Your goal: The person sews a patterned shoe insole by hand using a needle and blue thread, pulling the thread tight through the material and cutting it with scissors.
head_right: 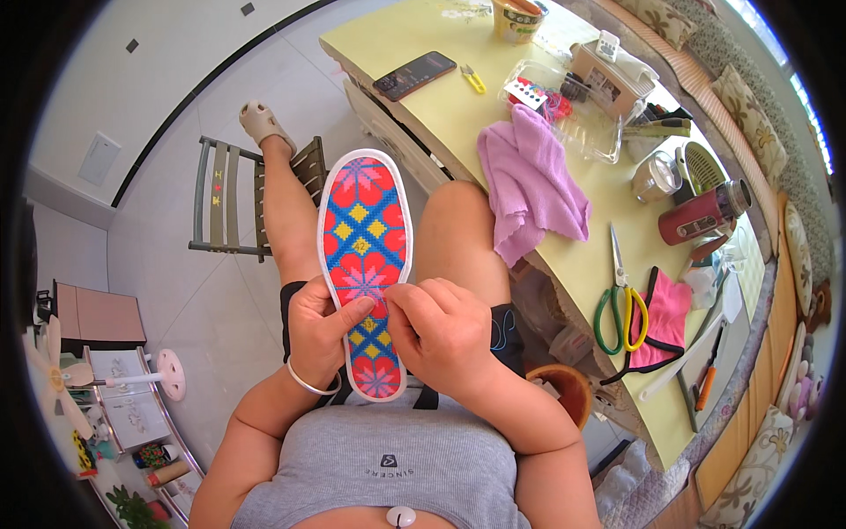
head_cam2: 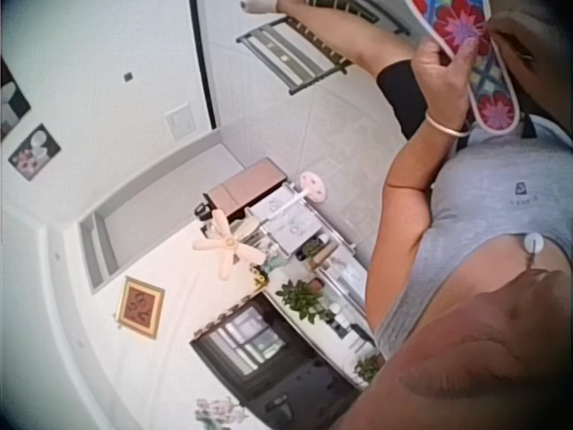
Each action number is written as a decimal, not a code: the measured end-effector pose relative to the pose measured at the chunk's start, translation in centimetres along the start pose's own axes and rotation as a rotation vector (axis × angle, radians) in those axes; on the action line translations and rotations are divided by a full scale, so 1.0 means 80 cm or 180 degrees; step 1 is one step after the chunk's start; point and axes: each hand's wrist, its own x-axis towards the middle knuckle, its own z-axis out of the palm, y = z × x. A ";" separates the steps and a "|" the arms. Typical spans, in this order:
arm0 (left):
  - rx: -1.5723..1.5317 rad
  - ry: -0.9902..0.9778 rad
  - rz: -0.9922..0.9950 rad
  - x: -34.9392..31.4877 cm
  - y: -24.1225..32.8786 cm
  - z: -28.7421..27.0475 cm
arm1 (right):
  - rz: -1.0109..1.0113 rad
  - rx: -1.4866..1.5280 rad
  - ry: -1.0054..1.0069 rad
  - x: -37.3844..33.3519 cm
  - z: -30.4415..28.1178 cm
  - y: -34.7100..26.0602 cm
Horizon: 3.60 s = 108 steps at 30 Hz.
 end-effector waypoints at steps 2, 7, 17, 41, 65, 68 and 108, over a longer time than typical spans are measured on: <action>0.0030 -0.0028 0.0010 0.000 0.004 0.002 | -0.0071 -0.0022 0.0053 0.000 0.001 0.001; 0.0111 -0.0001 0.0047 -0.002 0.008 0.004 | -0.0003 -0.0183 0.0015 -0.004 0.000 0.005; 0.0258 -0.0014 0.0091 -0.002 0.009 0.006 | 0.0005 -0.0120 0.0070 -0.006 0.004 0.007; 0.1999 -0.0084 0.1329 -0.006 -0.014 -0.005 | -0.0056 -0.0422 -0.0138 -0.011 0.010 0.003; -0.0323 -0.0880 0.0523 0.011 0.005 -0.027 | 0.3099 0.4776 -0.0205 0.008 0.029 0.001; 0.0132 -0.1079 0.0724 0.005 0.011 -0.033 | 0.2751 0.4717 -0.0101 0.005 0.036 0.004; -0.3747 -0.2218 -0.1323 0.035 0.002 -0.040 | -0.0176 0.0698 -0.0036 0.040 0.053 -0.039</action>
